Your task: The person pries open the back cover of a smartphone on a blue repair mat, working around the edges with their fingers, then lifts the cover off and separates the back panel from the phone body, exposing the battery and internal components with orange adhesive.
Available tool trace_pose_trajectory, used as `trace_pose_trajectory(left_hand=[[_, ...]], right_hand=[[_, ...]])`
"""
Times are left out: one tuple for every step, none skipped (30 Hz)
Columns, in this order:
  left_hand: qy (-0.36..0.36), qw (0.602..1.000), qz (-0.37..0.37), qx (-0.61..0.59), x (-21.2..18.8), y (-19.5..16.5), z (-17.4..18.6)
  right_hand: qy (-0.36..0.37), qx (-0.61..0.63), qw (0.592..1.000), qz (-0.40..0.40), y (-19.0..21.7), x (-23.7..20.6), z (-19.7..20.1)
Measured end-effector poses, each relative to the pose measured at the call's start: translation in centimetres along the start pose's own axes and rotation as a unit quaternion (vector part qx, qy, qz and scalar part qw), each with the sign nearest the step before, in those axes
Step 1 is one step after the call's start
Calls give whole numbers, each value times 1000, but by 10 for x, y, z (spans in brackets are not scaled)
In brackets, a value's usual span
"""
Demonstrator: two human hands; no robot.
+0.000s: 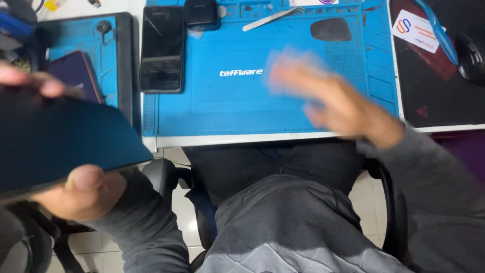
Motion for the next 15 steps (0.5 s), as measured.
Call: trace_pose_trajectory(left_hand=[[-20,1000,0,-24,1,-1,0],[-37,999,-9,-26,1,-2,-1],[-31,999,-8,-32,2,-5,-1],[-26,999,-8,-37,2,-8,-1],[-10,999,-14,-42,4,-10,-2],[-19,998,-15,-53,2,-14,-1],[-28,997,-17,-63,3,-18,-1],[-57,995,-17,-85,1,-20,-2],[-65,993,-16,-99,3,-23,-3],[-72,991,-15,-112,3,-26,-6],[-56,991,-12,-117,8,-29,-7],[-60,988,-12,-140,10,-30,-10],[-64,985,-12,-162,15,-32,-11],[-93,976,-2,-196,11,-34,-15],[-109,970,13,-217,11,-35,-16]], right_hand=[[-12,-170,985,16,-4,0,-7],[-26,-333,942,33,-7,1,-17],[-44,-481,874,41,-9,1,-27],[40,-155,987,-7,-16,0,-33],[117,187,974,-46,-19,0,-39],[188,509,836,-79,-16,1,-46],[105,241,961,-84,-21,8,-43],[14,-47,996,-79,-21,15,-38],[-83,-333,937,-63,-16,20,-32],[36,-214,976,-30,-12,23,-48],[147,-89,985,6,-6,24,-62],[253,33,966,45,1,22,-72],[177,6,984,6,-3,29,-67],[107,-12,994,-33,-6,34,-64],[39,-24,996,-75,-11,38,-60]])
Point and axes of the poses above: each hand's wrist, its own x-axis towards the middle knuckle, its own z-axis out of the back of the hand, y = z × x, the point moved 5 cm from there along x, towards the middle knuckle, and after that the axes turned 6 degrees about -z, right-handed, at the moved point
